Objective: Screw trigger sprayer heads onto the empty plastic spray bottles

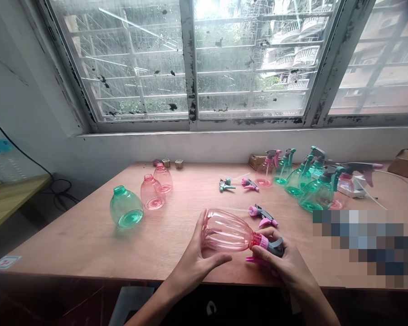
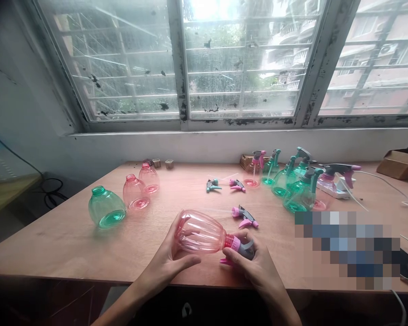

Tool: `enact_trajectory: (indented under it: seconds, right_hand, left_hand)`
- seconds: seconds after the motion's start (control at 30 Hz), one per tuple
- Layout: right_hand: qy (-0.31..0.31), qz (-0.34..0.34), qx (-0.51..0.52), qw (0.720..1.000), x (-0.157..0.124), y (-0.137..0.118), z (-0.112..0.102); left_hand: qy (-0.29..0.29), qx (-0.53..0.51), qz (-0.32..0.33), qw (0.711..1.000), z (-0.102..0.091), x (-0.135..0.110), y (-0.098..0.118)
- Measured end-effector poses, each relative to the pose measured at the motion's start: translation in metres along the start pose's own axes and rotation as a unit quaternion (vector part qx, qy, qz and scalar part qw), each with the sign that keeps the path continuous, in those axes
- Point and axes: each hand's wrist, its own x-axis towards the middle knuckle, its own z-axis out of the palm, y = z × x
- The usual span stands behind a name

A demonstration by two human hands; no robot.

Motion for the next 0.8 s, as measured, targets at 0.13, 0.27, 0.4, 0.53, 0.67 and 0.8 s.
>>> enact_trajectory:
  seconds: [0.13,0.27,0.4,0.53,0.67,0.8]
  right_hand:
    - [-0.015,-0.021,-0.007,1.0,0.001,0.0,-0.002]
    - [-0.019,-0.02,0.003,1.0,0.001,0.0,-0.002]
    - [-0.027,0.004,-0.015,1.0,0.0,-0.002,-0.003]
    - [-0.025,-0.02,-0.006,0.999,0.001,-0.003,-0.003]
    - [-0.025,-0.022,-0.003,0.999,0.001,-0.003,-0.002]
    - [-0.029,0.0,-0.005,1.0,-0.002,-0.001,-0.001]
  left_hand:
    - [-0.025,-0.039,-0.002,0.999,0.003,0.001,0.005]
    - [-0.029,-0.031,0.005,0.999,0.006,0.001,0.013]
    - [-0.02,-0.037,0.01,0.999,0.006,0.0,0.014]
    - [-0.018,-0.035,-0.019,0.999,0.002,0.002,0.004]
    - [-0.026,-0.045,-0.019,0.998,0.001,0.003,-0.002]
    - [-0.004,-0.032,-0.022,0.999,0.002,0.002,0.0]
